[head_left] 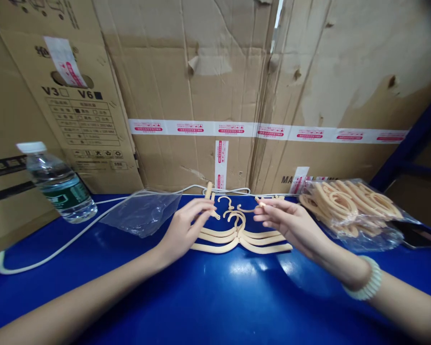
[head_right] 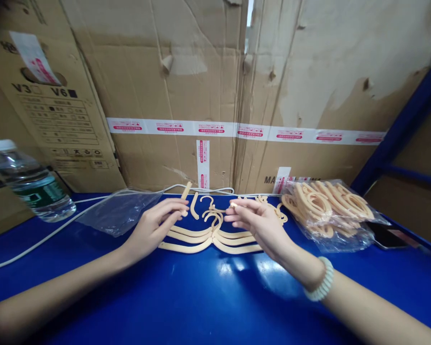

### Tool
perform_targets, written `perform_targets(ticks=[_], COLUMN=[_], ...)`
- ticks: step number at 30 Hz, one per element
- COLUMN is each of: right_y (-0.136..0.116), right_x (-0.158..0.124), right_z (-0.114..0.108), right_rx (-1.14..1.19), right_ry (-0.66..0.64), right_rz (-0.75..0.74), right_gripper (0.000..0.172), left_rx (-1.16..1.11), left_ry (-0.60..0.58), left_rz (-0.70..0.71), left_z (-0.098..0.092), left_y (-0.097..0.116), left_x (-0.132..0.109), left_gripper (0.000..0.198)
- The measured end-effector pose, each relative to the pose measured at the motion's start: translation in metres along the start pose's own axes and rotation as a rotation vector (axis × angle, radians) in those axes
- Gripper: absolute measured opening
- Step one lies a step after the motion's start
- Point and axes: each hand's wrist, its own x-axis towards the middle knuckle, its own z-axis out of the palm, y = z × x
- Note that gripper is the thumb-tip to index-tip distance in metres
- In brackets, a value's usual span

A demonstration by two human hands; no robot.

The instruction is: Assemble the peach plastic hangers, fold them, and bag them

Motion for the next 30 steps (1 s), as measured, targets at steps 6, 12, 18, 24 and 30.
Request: perform_targets(ticks=[6,12,18,24,30], right_y=[0.007,0.012,0.023,0.034,0.035], right_x=[-0.033,-0.046,-0.056,-0.056,-0.056], right_z=[0.020,0.029,0.038,0.037,0.036], right_rx=[0.396,0.419,0.256,0.122,0.177], right_ry=[0.124,0.070,-0.082,-0.112,-0.216], right_rz=[0.251,0.231,0.153,0.121,0.188], right_gripper=[0.036,0.036,0.022,0.021,0.020], left_rx=[-0.494,-0.885,-0.904,-0.698,-0.632], left_ry=[0.001,-0.099,-0.162,-0.192,-0.220], left_rz=[-0.253,-0.617,-0.599,-0.461,-0.368], left_z=[0.021,0.036,0.043,0.041,0.039], left_y=[0.044,0.047,0.041,0.041,0.044], left_x=[-0.022,-0.032,-0.037,-0.038,-0.036], left_gripper=[0.006,0.051,0.024,0.021,0.022])
